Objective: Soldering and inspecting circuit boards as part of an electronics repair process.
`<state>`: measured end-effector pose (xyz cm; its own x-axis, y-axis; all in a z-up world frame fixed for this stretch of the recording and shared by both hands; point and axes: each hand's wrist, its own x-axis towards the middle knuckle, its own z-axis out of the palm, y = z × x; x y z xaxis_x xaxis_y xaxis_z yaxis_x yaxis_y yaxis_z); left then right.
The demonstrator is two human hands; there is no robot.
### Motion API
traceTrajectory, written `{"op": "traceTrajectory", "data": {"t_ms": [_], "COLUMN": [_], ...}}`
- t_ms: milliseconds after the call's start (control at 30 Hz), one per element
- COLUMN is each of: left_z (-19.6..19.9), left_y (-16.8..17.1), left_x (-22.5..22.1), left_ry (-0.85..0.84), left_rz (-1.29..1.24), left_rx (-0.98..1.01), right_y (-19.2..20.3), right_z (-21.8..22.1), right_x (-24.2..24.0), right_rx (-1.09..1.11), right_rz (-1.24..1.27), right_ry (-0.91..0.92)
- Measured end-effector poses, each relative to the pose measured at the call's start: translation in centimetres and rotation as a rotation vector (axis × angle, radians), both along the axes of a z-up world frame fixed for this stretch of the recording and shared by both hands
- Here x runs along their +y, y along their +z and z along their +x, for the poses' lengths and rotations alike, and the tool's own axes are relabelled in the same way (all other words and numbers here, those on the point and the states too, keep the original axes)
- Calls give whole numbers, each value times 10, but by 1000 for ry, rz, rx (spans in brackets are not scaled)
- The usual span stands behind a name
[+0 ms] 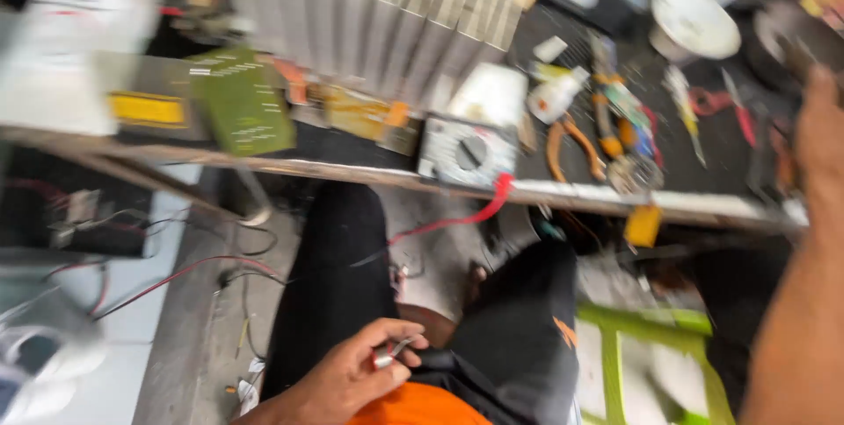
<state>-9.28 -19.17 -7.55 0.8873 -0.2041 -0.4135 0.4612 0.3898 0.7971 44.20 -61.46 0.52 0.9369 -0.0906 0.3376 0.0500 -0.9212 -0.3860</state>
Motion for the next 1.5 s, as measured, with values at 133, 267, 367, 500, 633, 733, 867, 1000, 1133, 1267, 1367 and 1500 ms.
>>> {"op": "traceTrajectory", "data": {"t_ms": [133, 267, 367, 500, 633, 733, 867, 1000, 1133, 1267, 1367, 1500], "left_z": [-19, -14, -10, 15, 23, 26, 30, 38, 39, 42, 52, 50], "left_y": [-43, -59, -55, -20, 1, -16, -37, -46, -62, -58, -49, -55], "left_x": [-7, -5, -3, -16, -29, -29, -38, -53, -63, -74, -69, -46], "left_ry": [142, 197, 228, 208, 54, -45, -17, -124, -260, -252, -144, -21], "left_rz": [18, 168, 206, 282, 518, 579, 581, 663, 733, 912, 1059, 1034], "left_rx": [123, 243, 290, 423, 299, -61, 58, 54, -50, -165, -563, -134], "right_y": [63, 78, 58, 11, -57, -128, -240, -341, -396, -437, -469, -499], "right_z": [-135, -224, -267, -296, -305, -319, -354, -408, -455, -468, -438, -401], "right_x": [6, 7, -9, -27, -47, -59, -77, -77, -70, -78, -86, -83], "right_rx": [-610, -595, -569, -130, 725, 959, 1144, 1334, 1366, 1218, 1042, 1044], "right_rz": [-155, -100, -67, 145, 201, 168, 164, 157, 174, 197, 191, 180], "right_ry": [366, 439, 461, 252, 48, -44, -48, -4, -2, 125, 116, 19]}}
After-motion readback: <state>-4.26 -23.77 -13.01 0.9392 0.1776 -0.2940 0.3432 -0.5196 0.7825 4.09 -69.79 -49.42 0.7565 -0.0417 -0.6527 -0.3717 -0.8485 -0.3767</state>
